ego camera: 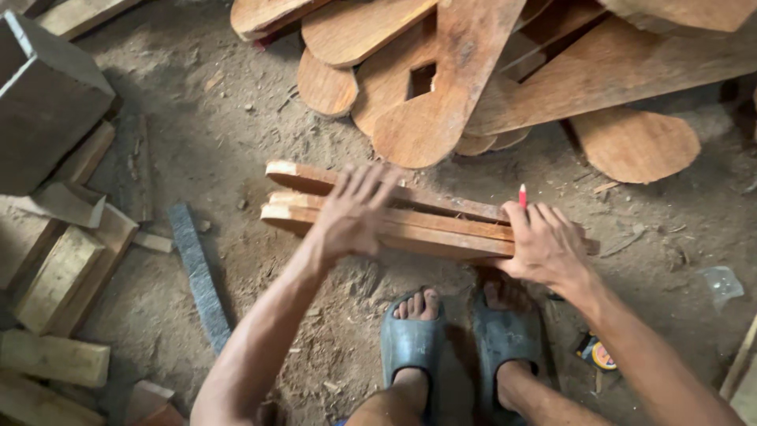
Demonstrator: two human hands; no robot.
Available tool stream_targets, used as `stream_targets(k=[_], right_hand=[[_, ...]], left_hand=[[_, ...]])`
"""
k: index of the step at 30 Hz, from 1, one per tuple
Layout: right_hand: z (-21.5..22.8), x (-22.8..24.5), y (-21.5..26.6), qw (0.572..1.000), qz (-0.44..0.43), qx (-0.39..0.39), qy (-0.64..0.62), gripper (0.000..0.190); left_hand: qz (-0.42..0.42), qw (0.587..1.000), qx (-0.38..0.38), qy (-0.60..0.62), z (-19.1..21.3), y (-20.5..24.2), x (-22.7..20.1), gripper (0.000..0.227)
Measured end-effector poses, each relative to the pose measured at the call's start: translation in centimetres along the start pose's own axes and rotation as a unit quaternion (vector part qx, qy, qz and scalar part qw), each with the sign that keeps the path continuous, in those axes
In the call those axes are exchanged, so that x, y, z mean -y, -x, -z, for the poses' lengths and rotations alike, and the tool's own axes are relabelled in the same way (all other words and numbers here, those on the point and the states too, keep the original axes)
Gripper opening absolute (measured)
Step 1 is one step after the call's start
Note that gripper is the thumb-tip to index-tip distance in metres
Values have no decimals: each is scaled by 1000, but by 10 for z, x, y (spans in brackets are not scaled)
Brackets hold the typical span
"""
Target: The person measures a stack of wooden boards using a tape measure and marks lines on them with a pencil.
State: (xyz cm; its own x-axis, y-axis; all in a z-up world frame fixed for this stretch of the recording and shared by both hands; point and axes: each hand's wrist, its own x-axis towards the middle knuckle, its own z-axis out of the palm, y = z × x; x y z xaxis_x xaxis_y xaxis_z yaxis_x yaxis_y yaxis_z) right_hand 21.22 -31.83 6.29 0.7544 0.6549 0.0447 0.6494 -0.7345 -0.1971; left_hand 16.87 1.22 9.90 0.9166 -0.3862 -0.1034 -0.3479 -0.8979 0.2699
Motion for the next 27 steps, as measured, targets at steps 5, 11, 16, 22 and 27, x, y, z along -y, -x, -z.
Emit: stream_targets(k=[5,11,16,22,27], right_hand=[[-5,-1,11,1000,-14,4,-9,75],[-5,-13,42,997,41,-61,-3,63],[6,-34,70,999,-8,41,33,52],[0,-31,61,1000,21,-14,0,67],[-6,-32,63,999,26,-20,-13,55]], left_hand=[[58,996,12,-67,0,22,35,91],[9,998,-44,-49,-23,47,17,65],[27,1000,6,-5,-36,54,-41,69],[68,993,93,17,-13,44,-56,76],[89,987,-23,135,-50,-53,-9,100]])
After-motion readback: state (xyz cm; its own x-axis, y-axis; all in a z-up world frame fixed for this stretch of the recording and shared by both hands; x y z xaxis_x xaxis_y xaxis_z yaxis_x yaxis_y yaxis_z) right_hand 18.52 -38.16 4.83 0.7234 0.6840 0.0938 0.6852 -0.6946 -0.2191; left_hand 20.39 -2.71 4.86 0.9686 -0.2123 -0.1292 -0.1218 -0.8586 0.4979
